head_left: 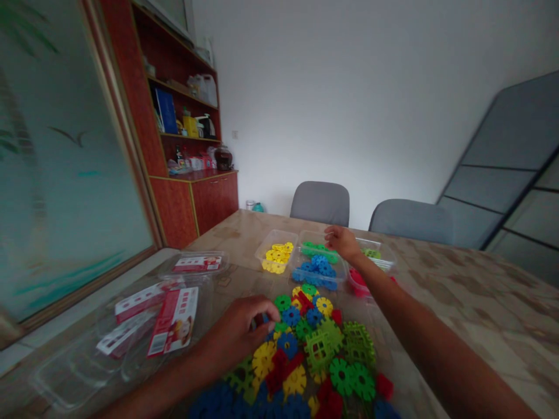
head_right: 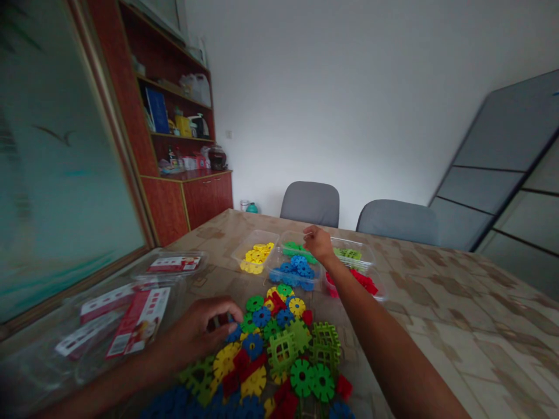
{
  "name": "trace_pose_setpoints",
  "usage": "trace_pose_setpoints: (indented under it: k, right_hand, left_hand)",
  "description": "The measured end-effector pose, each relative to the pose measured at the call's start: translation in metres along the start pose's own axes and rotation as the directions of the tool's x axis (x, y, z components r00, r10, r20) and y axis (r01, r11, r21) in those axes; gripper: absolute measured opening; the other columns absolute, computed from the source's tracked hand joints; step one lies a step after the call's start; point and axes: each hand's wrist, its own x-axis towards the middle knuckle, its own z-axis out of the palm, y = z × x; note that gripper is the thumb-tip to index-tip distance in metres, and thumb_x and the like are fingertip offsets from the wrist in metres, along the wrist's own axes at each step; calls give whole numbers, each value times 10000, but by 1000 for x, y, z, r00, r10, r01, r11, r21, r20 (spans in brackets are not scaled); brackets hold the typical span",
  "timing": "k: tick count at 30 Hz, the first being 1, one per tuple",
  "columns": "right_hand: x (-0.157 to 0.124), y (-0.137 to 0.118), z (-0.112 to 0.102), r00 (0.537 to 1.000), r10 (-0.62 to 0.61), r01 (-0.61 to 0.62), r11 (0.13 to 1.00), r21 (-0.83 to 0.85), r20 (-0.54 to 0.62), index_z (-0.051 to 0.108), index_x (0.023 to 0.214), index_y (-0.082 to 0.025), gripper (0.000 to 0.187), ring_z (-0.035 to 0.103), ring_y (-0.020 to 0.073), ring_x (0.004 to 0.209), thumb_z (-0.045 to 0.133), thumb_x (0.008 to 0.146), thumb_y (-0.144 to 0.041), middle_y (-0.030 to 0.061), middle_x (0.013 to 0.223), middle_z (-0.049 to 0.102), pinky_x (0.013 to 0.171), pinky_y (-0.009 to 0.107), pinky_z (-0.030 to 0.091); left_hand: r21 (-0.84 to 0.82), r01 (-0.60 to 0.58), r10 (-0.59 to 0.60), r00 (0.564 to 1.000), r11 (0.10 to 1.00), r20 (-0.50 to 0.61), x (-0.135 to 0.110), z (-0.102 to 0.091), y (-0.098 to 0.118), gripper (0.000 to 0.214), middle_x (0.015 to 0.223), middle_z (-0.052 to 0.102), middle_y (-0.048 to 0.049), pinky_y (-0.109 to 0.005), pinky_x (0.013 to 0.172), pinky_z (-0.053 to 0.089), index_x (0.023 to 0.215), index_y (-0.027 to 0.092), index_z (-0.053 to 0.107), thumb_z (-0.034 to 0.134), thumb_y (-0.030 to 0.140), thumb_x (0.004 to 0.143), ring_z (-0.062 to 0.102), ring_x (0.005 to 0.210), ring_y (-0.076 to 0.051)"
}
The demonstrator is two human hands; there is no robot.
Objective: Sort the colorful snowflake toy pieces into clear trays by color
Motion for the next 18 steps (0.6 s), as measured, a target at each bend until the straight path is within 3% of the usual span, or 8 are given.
trace_pose_setpoints:
  k: [4,8,11,14,16,18]
  right_hand:
    - [-35,-2,-13,996,-22,17,998,56,90,589,1007,-143,194,618,120,666,509,932,-304,28,887,642,607,267,525]
    - [-106,-6,-41,968,-79,57,993,99,237,618,954,-172,230,633,143,625,552,862,-372,24,803,665,554,254,516]
    - [-171,-6,-65,900,-141,170,985,-33,411,633,1042,-201,260,664,210,823,548,867,-372,82,988,688,680,325,555]
    - [-233,-2,-78,889,-180,293,930,-220,421,433,1356,-315,550,516,270,1197,616,841,-383,73,1371,498,942,408,487]
    - [-268,3,-78,876,-218,362,887,-287,431,313,1431,-352,723,407,300,1295,657,800,-432,46,1459,392,994,421,452]
    - [-296,13,-70,878,-249,396,857,-329,409,276,1442,-377,710,411,291,1294,613,823,-467,19,1469,377,998,410,452]
  left_hand:
    - [16,6,-6,1000,1000,6,2,-8,-5,148,814,653,8,-192,596,393,872,180,636,500,215,827,579,686,-124]
    - [56,-37,33,996,998,77,-2,-16,-12,175,908,664,3,-220,684,441,966,204,631,520,259,842,603,749,-144]
    - [93,-112,95,981,989,168,-15,-29,-17,311,1140,621,-28,-288,870,452,1144,245,585,558,344,850,596,979,-201]
    - [161,-169,126,960,972,250,-37,-39,-18,567,1447,386,-41,-389,1048,351,1367,316,400,584,443,846,402,1284,-282]
    - [197,-187,126,949,962,289,-55,-39,-17,736,1526,235,-28,-443,1078,316,1440,355,249,606,508,816,283,1357,-319]
    - [216,-206,134,942,954,307,-73,-32,-16,859,1545,164,-15,-473,1073,325,1460,376,164,631,569,766,250,1367,-347]
